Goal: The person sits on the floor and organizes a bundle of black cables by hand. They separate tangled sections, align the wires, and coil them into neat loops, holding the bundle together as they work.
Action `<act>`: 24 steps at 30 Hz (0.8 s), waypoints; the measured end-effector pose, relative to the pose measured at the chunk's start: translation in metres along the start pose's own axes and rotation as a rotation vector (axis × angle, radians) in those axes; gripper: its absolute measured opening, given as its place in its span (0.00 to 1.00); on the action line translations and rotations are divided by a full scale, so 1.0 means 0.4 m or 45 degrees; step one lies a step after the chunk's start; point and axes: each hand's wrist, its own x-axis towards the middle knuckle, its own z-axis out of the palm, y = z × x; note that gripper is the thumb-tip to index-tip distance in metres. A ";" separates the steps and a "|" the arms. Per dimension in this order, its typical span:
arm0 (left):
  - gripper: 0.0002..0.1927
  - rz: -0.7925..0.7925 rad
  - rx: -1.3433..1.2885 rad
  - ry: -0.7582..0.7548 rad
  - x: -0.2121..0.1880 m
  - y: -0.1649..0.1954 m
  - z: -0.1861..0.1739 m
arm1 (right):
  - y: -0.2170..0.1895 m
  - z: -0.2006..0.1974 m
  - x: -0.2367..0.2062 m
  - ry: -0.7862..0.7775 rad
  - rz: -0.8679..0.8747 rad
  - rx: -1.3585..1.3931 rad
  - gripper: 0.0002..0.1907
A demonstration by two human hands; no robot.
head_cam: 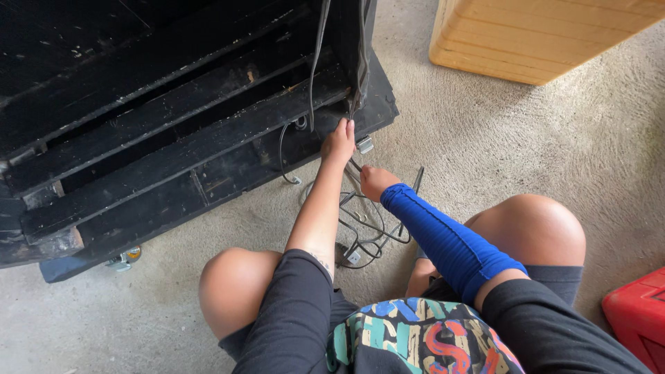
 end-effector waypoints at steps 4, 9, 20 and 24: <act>0.16 0.010 -0.561 -0.141 0.002 -0.021 0.042 | 0.060 0.016 0.037 -0.245 -0.292 -0.175 0.17; 0.14 -0.103 -1.394 -0.375 -0.047 -0.047 0.059 | 0.069 0.002 0.032 -1.142 -0.341 -0.107 0.12; 0.20 -0.047 -0.394 -0.078 -0.274 -0.208 -0.048 | 0.007 -0.210 -0.030 -0.805 0.001 -0.360 0.38; 0.28 0.025 -0.099 0.007 -0.363 -0.234 -0.108 | -0.040 -0.231 -0.073 -0.763 -0.180 -0.141 0.42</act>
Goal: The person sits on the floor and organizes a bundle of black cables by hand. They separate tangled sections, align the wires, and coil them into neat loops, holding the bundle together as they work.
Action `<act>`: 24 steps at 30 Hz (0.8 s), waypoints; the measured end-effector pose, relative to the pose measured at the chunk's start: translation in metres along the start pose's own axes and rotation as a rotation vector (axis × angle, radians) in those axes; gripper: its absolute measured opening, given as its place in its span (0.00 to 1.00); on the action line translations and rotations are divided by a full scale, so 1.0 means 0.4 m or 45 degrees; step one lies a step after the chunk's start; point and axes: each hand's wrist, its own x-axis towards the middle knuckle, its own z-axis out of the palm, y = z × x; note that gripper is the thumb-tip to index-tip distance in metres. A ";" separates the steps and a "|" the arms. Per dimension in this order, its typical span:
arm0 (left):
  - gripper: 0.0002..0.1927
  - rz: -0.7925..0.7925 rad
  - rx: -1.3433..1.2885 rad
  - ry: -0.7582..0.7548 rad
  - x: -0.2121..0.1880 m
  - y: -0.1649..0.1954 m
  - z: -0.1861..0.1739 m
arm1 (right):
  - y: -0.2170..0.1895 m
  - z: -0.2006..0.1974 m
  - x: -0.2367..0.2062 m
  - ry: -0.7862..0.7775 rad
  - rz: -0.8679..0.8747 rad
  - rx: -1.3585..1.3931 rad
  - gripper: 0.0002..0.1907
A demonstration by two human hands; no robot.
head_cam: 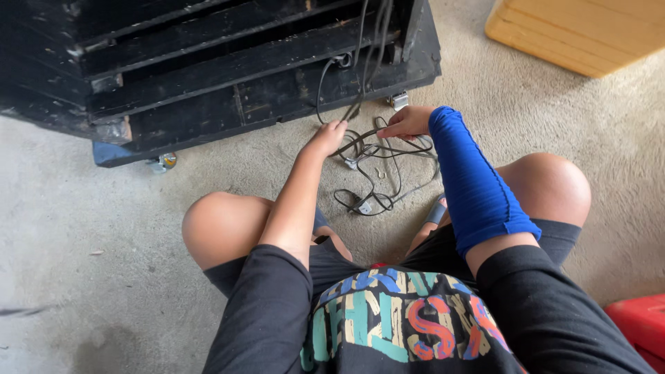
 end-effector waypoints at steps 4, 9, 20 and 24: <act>0.38 -0.277 -0.061 -0.336 -0.088 0.065 -0.018 | -0.043 -0.025 -0.024 0.212 -0.054 -0.071 0.30; 0.38 -0.044 0.108 -0.437 -0.142 0.135 0.045 | -0.062 -0.025 -0.072 0.536 -0.188 -0.216 0.26; 0.39 -0.003 -0.098 -0.514 -0.114 0.124 0.102 | -0.019 -0.132 -0.219 0.509 0.131 -0.397 0.43; 0.37 0.054 -0.001 -0.488 -0.117 0.156 0.068 | -0.001 -0.208 -0.305 0.441 0.152 -0.364 0.39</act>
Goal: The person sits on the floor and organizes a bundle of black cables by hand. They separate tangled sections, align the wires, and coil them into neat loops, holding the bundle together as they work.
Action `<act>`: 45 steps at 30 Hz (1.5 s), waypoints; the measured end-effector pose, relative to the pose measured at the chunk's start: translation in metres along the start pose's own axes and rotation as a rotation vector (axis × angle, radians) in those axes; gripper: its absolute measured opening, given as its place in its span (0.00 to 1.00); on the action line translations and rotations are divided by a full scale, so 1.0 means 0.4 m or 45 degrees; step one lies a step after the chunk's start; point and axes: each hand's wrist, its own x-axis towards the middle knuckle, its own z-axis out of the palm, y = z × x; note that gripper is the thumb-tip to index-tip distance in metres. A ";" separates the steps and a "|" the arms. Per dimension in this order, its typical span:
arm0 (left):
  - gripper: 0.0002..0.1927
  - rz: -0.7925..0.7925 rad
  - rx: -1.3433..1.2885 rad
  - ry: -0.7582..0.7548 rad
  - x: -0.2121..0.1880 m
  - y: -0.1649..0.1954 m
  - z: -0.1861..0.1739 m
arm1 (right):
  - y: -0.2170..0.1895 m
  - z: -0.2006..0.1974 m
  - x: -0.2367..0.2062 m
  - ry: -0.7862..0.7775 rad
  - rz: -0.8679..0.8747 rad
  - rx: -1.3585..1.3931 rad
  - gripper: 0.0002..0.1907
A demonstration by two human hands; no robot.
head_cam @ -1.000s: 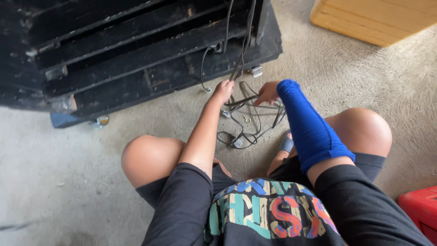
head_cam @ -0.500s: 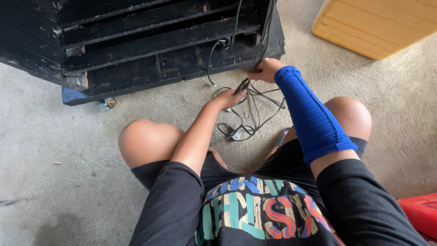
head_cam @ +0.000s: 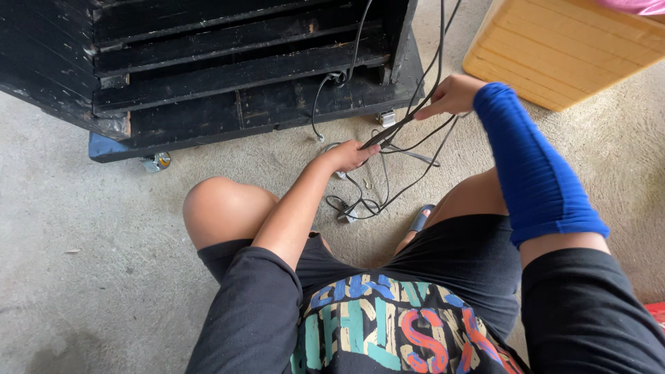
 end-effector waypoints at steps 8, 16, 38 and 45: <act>0.30 0.021 -0.641 -0.057 -0.057 0.023 -0.037 | -0.020 -0.021 -0.072 0.083 -0.037 1.196 0.16; 0.30 0.363 -0.796 0.505 0.003 0.025 0.042 | -0.160 0.120 -0.003 0.274 -0.037 2.701 0.20; 0.34 0.357 0.564 0.646 -0.155 0.102 -0.016 | -0.079 0.162 -0.025 -0.121 -0.262 2.706 0.24; 0.11 0.319 0.525 0.649 -0.152 0.102 -0.013 | -0.134 0.141 -0.078 0.197 -0.298 2.682 0.17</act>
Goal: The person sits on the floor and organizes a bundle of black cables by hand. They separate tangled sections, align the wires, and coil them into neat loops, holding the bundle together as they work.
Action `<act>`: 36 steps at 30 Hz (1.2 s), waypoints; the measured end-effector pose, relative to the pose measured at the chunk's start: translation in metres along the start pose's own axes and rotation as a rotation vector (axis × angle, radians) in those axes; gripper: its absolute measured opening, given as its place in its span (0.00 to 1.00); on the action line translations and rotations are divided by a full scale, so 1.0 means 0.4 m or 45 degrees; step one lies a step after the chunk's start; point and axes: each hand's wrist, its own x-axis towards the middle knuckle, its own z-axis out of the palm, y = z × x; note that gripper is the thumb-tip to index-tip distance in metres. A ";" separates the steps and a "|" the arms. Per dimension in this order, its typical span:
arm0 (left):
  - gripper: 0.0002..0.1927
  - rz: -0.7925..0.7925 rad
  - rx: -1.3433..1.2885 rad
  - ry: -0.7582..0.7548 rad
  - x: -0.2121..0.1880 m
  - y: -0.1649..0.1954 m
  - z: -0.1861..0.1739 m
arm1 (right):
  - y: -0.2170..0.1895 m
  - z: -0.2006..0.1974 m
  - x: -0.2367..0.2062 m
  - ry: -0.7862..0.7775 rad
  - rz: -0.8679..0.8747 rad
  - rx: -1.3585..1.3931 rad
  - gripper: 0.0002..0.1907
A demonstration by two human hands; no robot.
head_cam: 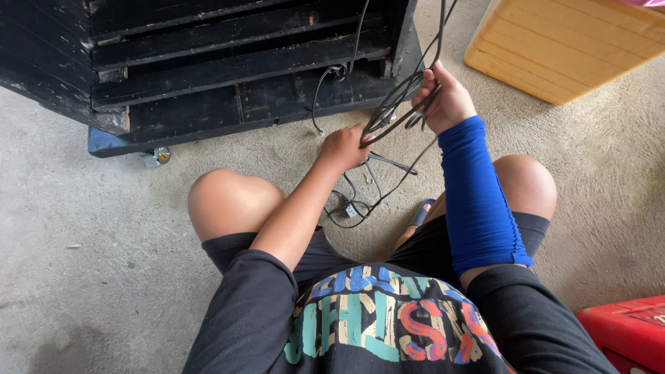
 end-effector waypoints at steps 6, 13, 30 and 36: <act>0.17 -0.149 0.036 -0.179 0.008 -0.005 -0.034 | 0.006 0.025 -0.018 0.066 -0.293 -0.863 0.21; 0.25 -0.063 -0.013 -0.093 0.008 -0.031 -0.033 | 0.012 -0.037 0.028 0.275 -0.173 -0.672 0.21; 0.12 -0.666 -1.685 -0.265 0.050 -0.140 0.023 | -0.017 -0.057 0.026 0.286 -0.153 -0.567 0.20; 0.27 -0.774 -2.636 0.336 0.017 -0.090 -0.198 | 0.054 -0.096 0.070 0.317 -0.104 -0.253 0.21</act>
